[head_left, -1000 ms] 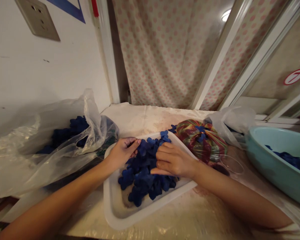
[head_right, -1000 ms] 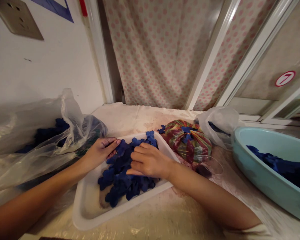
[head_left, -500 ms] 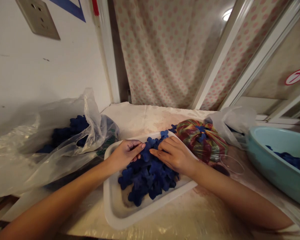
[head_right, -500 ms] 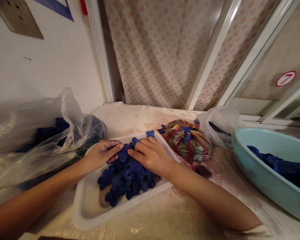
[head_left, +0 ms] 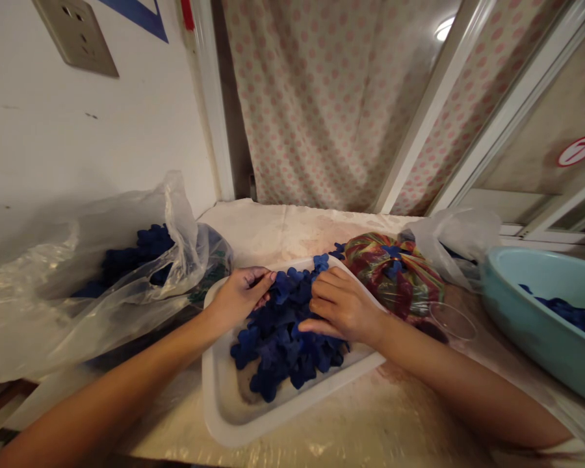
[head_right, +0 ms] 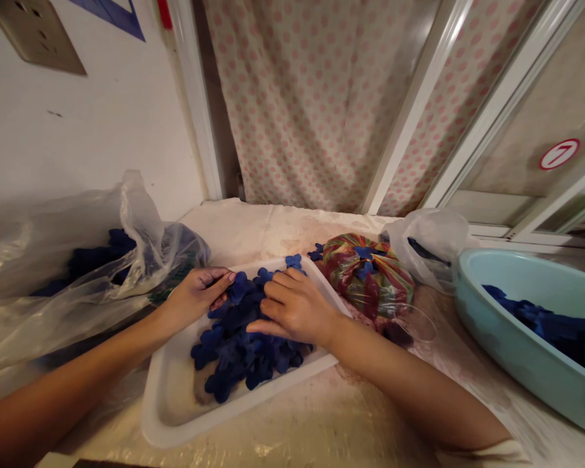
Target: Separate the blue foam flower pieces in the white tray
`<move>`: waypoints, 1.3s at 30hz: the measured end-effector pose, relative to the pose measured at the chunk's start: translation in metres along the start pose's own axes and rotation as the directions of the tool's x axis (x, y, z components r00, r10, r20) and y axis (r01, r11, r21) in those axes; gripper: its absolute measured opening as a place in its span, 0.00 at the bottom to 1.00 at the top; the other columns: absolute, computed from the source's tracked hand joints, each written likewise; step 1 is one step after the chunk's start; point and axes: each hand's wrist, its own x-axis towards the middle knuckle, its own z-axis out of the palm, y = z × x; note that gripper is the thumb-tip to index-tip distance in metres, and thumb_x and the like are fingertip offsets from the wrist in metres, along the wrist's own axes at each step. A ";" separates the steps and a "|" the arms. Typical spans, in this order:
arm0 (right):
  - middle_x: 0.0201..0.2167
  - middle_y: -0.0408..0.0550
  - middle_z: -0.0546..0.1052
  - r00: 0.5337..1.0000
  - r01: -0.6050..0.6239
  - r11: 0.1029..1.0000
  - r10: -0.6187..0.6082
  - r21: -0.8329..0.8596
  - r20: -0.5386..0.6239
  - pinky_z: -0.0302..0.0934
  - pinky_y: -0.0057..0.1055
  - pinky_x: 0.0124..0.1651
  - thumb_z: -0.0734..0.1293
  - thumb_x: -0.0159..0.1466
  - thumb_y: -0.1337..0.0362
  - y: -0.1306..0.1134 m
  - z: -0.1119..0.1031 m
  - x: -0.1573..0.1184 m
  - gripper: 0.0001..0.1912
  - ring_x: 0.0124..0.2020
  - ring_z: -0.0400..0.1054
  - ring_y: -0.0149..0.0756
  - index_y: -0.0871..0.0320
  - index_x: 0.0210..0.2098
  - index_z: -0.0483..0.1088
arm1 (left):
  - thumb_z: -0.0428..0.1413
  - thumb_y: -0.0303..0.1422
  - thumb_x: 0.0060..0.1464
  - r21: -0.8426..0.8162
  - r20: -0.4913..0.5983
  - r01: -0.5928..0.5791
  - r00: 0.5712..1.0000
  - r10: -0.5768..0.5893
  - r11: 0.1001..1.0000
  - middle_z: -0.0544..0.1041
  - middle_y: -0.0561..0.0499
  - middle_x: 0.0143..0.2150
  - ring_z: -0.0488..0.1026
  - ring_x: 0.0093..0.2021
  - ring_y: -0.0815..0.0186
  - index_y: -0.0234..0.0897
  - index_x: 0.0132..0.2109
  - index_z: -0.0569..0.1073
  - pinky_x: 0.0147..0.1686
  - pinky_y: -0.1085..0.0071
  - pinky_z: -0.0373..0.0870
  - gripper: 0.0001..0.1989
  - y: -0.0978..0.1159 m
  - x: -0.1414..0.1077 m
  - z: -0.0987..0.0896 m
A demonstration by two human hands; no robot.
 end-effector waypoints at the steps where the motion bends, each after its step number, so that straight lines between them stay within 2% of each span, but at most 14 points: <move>1: 0.20 0.44 0.66 1.000 -0.013 1.000 0.013 -0.002 -0.004 0.49 0.31 0.33 0.61 0.63 0.53 0.000 0.000 0.000 0.19 0.27 0.56 0.31 0.60 0.23 0.69 | 0.49 0.43 0.54 0.009 0.004 -0.003 1.000 0.003 1.000 0.61 0.59 0.16 0.56 0.15 0.76 0.34 0.25 0.65 0.15 0.80 0.53 0.17 0.001 0.000 0.000; 4: 0.28 0.46 0.71 0.997 -0.075 0.996 0.075 -0.045 0.003 0.53 0.32 0.37 0.61 0.64 0.57 0.000 0.003 -0.002 0.16 0.31 0.59 0.33 0.63 0.43 0.70 | 0.48 0.43 0.54 0.032 0.029 0.010 1.000 -0.011 0.999 0.60 0.59 0.16 0.56 0.15 0.76 0.33 0.27 0.67 0.15 0.80 0.53 0.16 0.007 -0.002 0.000; 6: 0.30 0.46 0.72 0.995 -0.094 0.994 0.095 -0.059 0.014 0.54 0.32 0.38 0.62 0.64 0.60 0.000 0.004 -0.002 0.17 0.33 0.60 0.33 0.60 0.50 0.66 | 0.48 0.42 0.54 0.042 0.061 0.011 0.998 -0.013 0.999 0.60 0.59 0.16 0.56 0.16 0.76 0.33 0.28 0.68 0.16 0.80 0.53 0.16 0.009 -0.004 0.000; 10: 0.26 0.44 0.70 0.997 -0.073 0.996 0.072 -0.044 -0.031 0.52 0.29 0.34 0.62 0.64 0.67 0.000 0.004 -0.002 0.07 0.30 0.59 0.30 0.57 0.40 0.70 | 0.49 0.44 0.54 0.059 0.117 -0.012 0.993 0.005 0.998 0.62 0.58 0.18 0.58 0.17 0.75 0.33 0.27 0.67 0.17 0.79 0.55 0.17 0.006 -0.005 0.001; 12: 0.24 0.43 0.69 0.998 -0.055 0.997 0.054 -0.045 -0.033 0.50 0.29 0.33 0.61 0.64 0.68 -0.001 0.003 -0.002 0.06 0.29 0.58 0.29 0.59 0.34 0.71 | 0.48 0.44 0.54 0.075 0.134 -0.029 0.991 0.019 0.997 0.62 0.57 0.18 0.58 0.17 0.75 0.34 0.25 0.66 0.17 0.79 0.55 0.19 0.004 -0.005 0.001; 15: 0.23 0.44 0.67 1.000 -0.024 0.999 0.024 -0.045 -0.002 0.49 0.30 0.32 0.62 0.64 0.66 0.000 0.001 -0.002 0.09 0.28 0.57 0.30 0.61 0.29 0.70 | 0.48 0.46 0.54 0.084 0.127 -0.041 0.991 0.030 0.996 0.61 0.57 0.17 0.58 0.17 0.75 0.34 0.24 0.65 0.17 0.79 0.54 0.20 0.004 -0.005 0.001; 20: 0.19 0.42 0.63 1.000 -0.003 1.000 0.002 -0.025 -0.016 0.46 0.30 0.30 0.64 0.62 0.58 0.001 0.001 -0.001 0.18 0.25 0.53 0.29 0.60 0.19 0.65 | 0.49 0.46 0.53 0.058 0.040 -0.008 0.999 0.006 0.998 0.61 0.58 0.16 0.57 0.16 0.76 0.33 0.25 0.66 0.16 0.79 0.54 0.19 0.006 -0.003 0.000; 25: 0.19 0.42 0.65 0.997 -0.005 1.000 0.007 0.014 -0.078 0.47 0.29 0.30 0.64 0.62 0.57 0.001 0.003 0.000 0.17 0.25 0.54 0.28 0.60 0.20 0.66 | 0.50 0.44 0.53 -0.003 0.019 -0.001 1.000 0.001 1.000 0.61 0.59 0.16 0.57 0.16 0.76 0.34 0.26 0.66 0.16 0.80 0.54 0.17 0.003 -0.002 0.000; 28: 0.23 0.44 0.69 0.992 -0.061 0.997 0.065 0.041 -0.106 0.50 0.29 0.32 0.65 0.62 0.62 0.001 0.004 -0.001 0.11 0.28 0.58 0.29 0.62 0.27 0.69 | 0.50 0.43 0.53 -0.018 0.015 0.004 1.000 -0.004 1.000 0.61 0.59 0.17 0.56 0.15 0.77 0.34 0.25 0.65 0.15 0.80 0.54 0.17 0.001 -0.001 0.000; 31: 0.26 0.45 0.70 0.988 -0.090 0.995 0.094 0.036 -0.125 0.52 0.28 0.33 0.64 0.62 0.67 0.000 0.005 -0.001 0.07 0.30 0.59 0.29 0.62 0.28 0.69 | 0.51 0.44 0.53 -0.059 -0.011 0.008 1.000 -0.008 0.998 0.61 0.59 0.17 0.56 0.15 0.77 0.34 0.25 0.63 0.15 0.80 0.53 0.18 -0.002 0.000 0.000; 36: 0.23 0.45 0.68 0.989 -0.144 0.990 0.144 -0.001 -0.031 0.51 0.28 0.32 0.61 0.64 0.60 0.000 0.005 0.000 0.15 0.28 0.58 0.31 0.61 0.24 0.67 | 0.51 0.44 0.53 -0.059 -0.088 -0.009 0.996 0.004 0.998 0.61 0.59 0.16 0.56 0.15 0.77 0.34 0.24 0.64 0.15 0.80 0.52 0.19 -0.002 0.001 -0.001; 39: 0.23 0.45 0.68 0.985 -0.165 0.986 0.165 -0.011 0.048 0.51 0.29 0.33 0.58 0.65 0.56 0.000 0.005 0.002 0.19 0.28 0.58 0.32 0.61 0.24 0.66 | 0.50 0.45 0.53 -0.051 -0.098 -0.021 0.995 0.016 0.998 0.61 0.58 0.16 0.56 0.15 0.77 0.33 0.25 0.65 0.16 0.80 0.53 0.19 -0.002 0.001 -0.002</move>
